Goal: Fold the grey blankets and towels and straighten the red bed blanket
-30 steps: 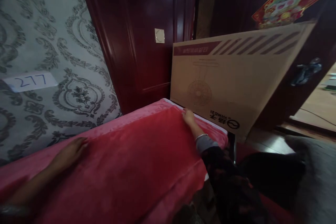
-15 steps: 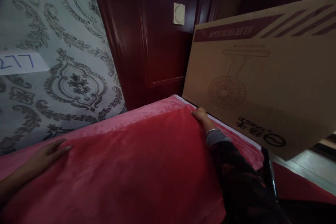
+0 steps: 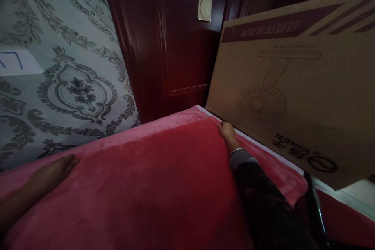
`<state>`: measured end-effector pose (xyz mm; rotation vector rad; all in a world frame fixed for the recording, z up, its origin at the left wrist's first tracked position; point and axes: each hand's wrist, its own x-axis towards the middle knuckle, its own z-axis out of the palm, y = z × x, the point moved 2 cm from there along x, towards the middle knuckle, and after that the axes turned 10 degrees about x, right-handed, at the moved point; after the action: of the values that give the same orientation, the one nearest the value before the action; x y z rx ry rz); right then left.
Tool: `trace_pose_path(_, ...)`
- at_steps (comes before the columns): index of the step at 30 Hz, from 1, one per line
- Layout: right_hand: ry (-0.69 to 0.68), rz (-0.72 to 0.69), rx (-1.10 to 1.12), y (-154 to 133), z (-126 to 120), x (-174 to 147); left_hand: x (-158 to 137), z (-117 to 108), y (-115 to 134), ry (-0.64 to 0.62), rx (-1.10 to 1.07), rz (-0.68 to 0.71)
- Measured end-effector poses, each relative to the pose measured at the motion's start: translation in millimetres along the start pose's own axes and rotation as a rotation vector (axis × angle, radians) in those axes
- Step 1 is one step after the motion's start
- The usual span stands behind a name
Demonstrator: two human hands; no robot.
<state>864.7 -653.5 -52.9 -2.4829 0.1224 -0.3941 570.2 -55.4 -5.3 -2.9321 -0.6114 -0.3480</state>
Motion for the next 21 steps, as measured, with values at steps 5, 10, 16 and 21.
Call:
trace_pose_path(5,0.042,-0.109,-0.078,-14,-3,-2,-1,2,10,-0.041,-0.095,0.054)
trace_pose_path(10,-0.249,-0.563,-0.010,-79,12,-6,8,-22,54,-0.145,-0.114,0.235)
trace_pose_path(16,-0.424,-0.645,0.002,-118,48,-25,19,-10,95,-0.127,-0.041,0.332)
trace_pose_path(21,-0.257,-0.575,-0.057,-124,48,-22,28,-6,93,-0.049,0.016,0.216)
